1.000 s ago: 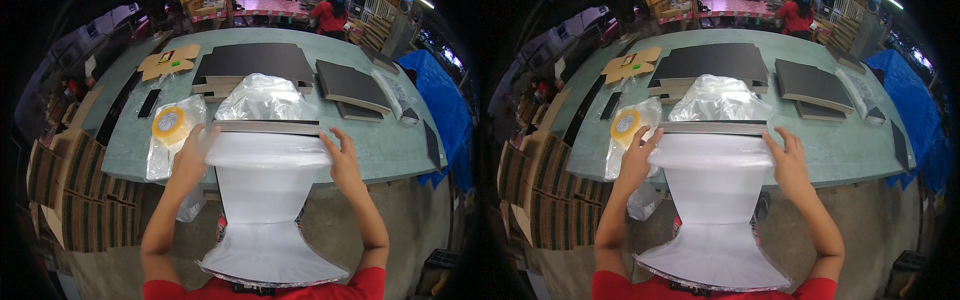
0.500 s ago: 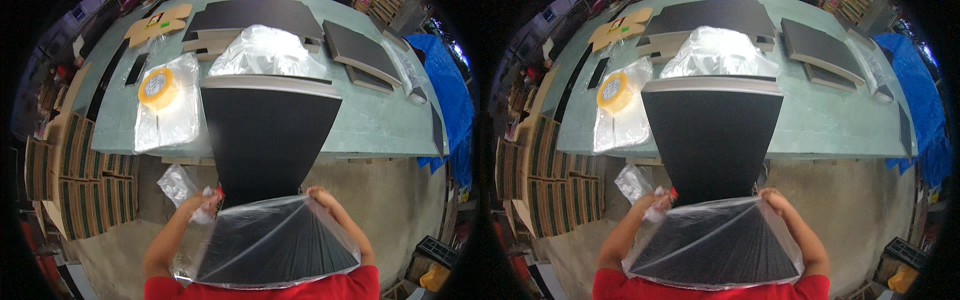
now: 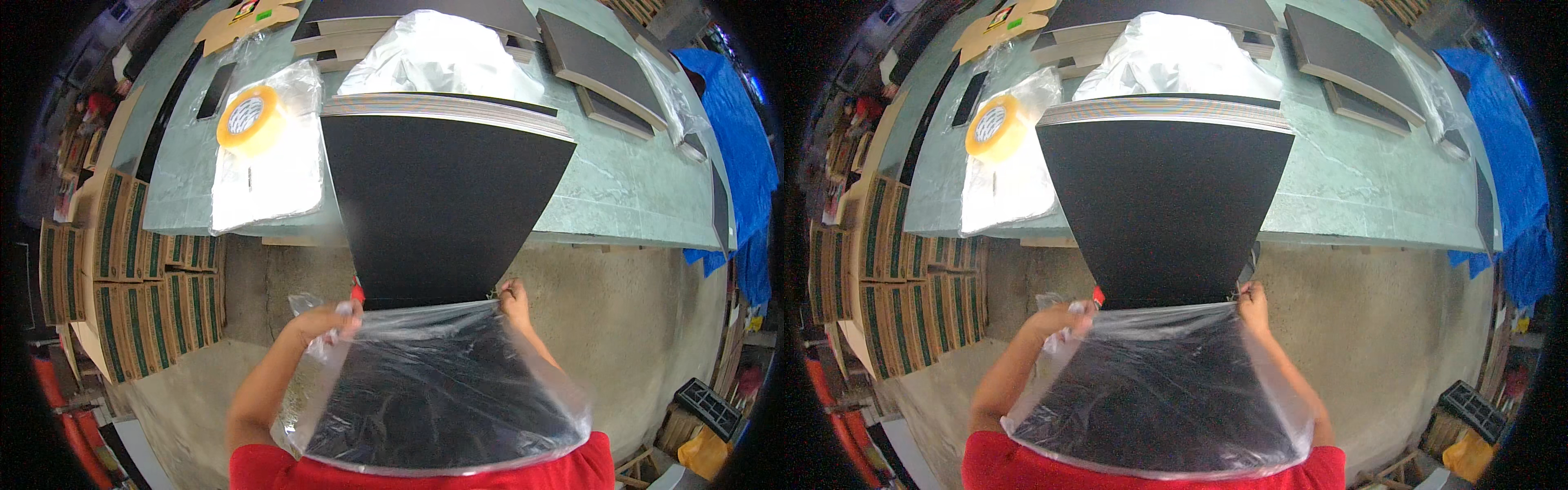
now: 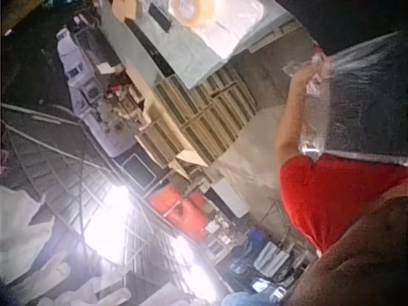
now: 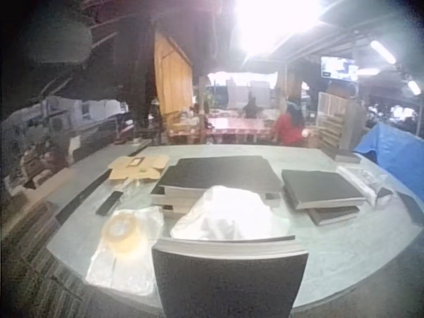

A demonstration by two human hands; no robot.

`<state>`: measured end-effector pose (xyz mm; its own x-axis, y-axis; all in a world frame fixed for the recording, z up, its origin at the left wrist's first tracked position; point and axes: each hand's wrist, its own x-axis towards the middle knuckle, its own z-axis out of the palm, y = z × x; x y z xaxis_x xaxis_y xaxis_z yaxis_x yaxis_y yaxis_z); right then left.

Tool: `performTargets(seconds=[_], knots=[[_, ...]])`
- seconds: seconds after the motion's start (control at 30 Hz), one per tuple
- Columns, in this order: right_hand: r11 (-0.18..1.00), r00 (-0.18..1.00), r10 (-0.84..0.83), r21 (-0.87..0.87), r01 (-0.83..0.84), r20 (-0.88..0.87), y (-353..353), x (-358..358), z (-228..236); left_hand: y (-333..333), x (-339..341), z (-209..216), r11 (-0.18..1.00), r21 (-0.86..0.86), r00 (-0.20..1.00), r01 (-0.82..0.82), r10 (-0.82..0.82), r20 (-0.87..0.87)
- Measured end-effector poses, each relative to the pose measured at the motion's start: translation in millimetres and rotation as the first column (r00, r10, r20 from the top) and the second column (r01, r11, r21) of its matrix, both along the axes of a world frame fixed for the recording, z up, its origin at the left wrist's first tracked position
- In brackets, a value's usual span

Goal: The person wraps individual dark panels in thin plastic sheets by pulling the plastic over the panel edges and then stacks the wrapped panels on top of each other.

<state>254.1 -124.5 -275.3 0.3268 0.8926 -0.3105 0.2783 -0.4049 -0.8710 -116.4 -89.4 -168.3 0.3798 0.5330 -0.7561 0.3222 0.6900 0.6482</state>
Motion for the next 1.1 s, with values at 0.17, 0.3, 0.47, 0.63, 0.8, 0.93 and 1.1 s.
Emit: performTargets(seconds=[0.17,0.3,0.47,0.63,0.8,0.93,1.1], knots=[[0.999,0.96,-0.016,-0.042,0.029,0.278,11,-22,-2,8,12,-85,0.914,0.356,0.956,-0.193,0.257,-0.141],[0.959,0.855,0.282,-0.118,-0.256,0.435,25,11,47,17,-10,-64,0.393,0.724,0.738,0.568,0.146,-0.659],[0.436,0.061,0.841,0.606,-0.665,-0.538,20,22,230,27,20,170,0.615,0.682,0.556,0.397,-0.752,0.355],[-0.014,-0.26,0.859,0.487,-0.873,-0.441,7,-38,183,-4,73,68,0.622,0.557,0.625,0.55,-0.749,0.22],[0.1,0.105,0.986,-0.047,-0.994,-0.129,-1,-53,81,10,84,-50,0.579,0.518,0.76,0.629,-0.598,-0.255],[0.195,0.194,0.977,0.01,-0.981,-0.084,72,-83,151,77,142,83,0.598,0.787,0.938,0.152,-0.339,0.076],[0.833,0.556,0.551,0.451,-0.321,-0.622,96,-83,230,96,122,153,0.71,0.666,0.85,-0.227,-0.189,0.491]])
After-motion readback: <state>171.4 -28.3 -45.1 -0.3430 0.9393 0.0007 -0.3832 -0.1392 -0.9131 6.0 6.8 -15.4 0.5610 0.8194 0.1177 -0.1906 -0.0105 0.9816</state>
